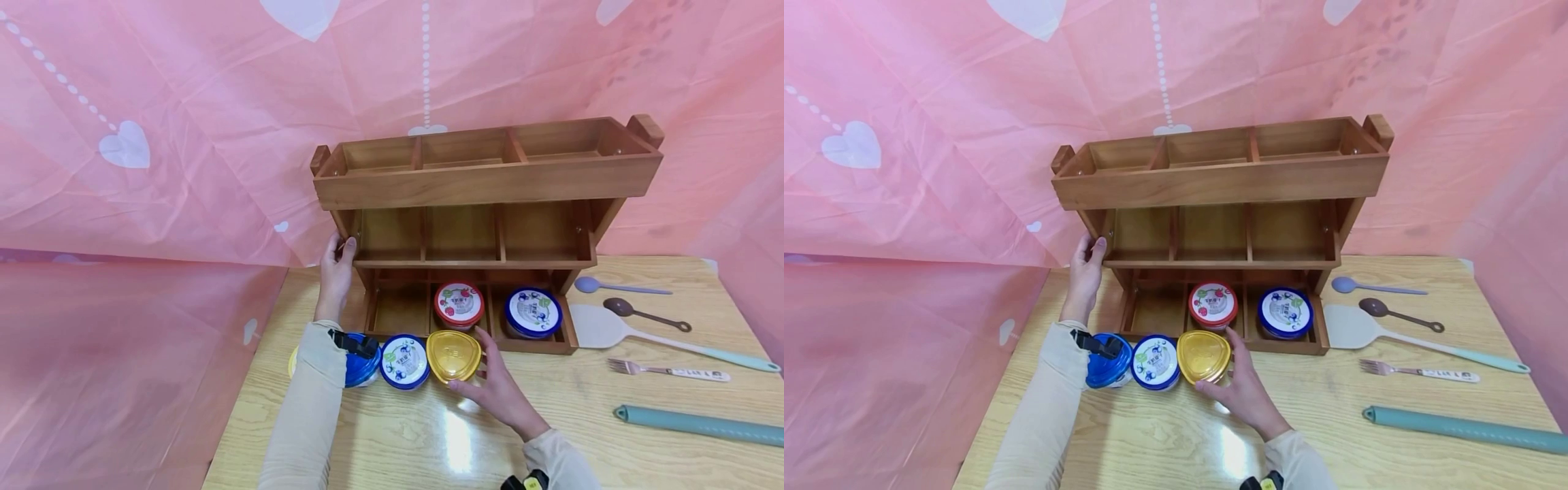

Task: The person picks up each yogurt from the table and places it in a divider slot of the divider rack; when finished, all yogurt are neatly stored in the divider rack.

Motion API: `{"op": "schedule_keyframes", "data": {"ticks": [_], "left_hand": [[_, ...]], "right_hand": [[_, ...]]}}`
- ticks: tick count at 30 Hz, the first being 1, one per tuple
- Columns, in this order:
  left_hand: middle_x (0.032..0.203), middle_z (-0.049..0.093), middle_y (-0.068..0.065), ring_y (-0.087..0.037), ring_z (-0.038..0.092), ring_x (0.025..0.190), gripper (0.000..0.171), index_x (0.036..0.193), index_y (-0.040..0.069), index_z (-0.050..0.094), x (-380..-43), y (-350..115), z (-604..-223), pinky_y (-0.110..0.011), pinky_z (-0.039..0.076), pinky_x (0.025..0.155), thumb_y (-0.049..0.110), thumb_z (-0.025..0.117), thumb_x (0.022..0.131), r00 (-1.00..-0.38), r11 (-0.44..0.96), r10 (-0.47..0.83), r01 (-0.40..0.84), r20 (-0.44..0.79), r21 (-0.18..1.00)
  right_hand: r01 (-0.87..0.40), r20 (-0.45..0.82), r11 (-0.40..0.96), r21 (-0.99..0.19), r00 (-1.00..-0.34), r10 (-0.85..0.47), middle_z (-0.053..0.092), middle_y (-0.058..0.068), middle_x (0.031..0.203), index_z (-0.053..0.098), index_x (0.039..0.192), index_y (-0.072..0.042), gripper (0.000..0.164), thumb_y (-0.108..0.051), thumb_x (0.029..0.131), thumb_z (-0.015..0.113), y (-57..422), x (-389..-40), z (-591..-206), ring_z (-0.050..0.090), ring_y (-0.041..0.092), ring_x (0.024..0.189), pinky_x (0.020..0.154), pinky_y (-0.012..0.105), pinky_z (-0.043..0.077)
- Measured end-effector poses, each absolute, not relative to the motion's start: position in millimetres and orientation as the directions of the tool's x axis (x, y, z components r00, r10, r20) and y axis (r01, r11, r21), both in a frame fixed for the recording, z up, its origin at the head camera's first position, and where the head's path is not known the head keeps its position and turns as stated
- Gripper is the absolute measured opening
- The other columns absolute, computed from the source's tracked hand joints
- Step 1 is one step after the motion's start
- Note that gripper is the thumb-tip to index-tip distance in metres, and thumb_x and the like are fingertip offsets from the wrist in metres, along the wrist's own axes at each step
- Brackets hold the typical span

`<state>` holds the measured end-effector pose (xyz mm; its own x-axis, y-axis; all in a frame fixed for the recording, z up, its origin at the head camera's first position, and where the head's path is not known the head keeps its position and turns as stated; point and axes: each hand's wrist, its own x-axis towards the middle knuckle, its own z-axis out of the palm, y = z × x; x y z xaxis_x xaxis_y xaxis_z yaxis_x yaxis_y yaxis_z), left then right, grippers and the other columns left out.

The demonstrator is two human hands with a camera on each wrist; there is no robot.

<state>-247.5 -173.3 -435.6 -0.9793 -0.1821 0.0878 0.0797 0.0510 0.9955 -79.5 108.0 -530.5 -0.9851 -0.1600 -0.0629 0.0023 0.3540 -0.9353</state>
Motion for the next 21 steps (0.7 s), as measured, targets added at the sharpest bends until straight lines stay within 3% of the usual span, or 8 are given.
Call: {"op": "schedule_keyframes", "data": {"ticks": [4, 11, 21], "left_hand": [[0.149, 0.047, -0.01, -0.023, 0.044, 0.137, 0.051, 0.151, 0.017, 0.041, -248, -174, -436, -0.036, 0.034, 0.117, 0.029, 0.053, 0.103, -0.98, 0.043, -0.18, 0.079, 0.086, 0.996], [0.149, 0.047, -0.011, -0.024, 0.043, 0.137, 0.051, 0.15, 0.016, 0.041, -248, -174, -435, -0.037, 0.033, 0.117, 0.029, 0.053, 0.102, -0.981, 0.028, -0.174, 0.079, 0.082, 0.997], [0.148, 0.047, -0.012, -0.024, 0.044, 0.136, 0.05, 0.15, 0.016, 0.041, -248, -173, -435, -0.036, 0.034, 0.117, 0.027, 0.053, 0.103, -0.979, 0.03, -0.185, 0.078, 0.083, 0.996]], "right_hand": [[-0.005, -0.056, 0.36, -0.933, -0.986, -0.158, 0.025, 0.025, 0.156, 0.011, 0.155, -0.008, 0.112, -0.027, 0.075, 0.087, 104, -80, -528, 0.042, 0.043, 0.133, 0.101, 0.057, 0.046], [-0.012, -0.048, 0.365, -0.931, -0.987, -0.156, 0.029, 0.029, 0.152, 0.011, 0.155, -0.009, 0.114, -0.024, 0.073, 0.088, 99, -80, -528, 0.037, 0.045, 0.138, 0.113, 0.061, 0.031], [-0.026, -0.033, 0.366, -0.93, -0.987, -0.155, 0.035, 0.026, 0.15, 0.018, 0.152, -0.008, 0.107, -0.025, 0.073, 0.088, 96, -80, -527, 0.04, 0.043, 0.136, 0.113, 0.058, 0.032]]}}
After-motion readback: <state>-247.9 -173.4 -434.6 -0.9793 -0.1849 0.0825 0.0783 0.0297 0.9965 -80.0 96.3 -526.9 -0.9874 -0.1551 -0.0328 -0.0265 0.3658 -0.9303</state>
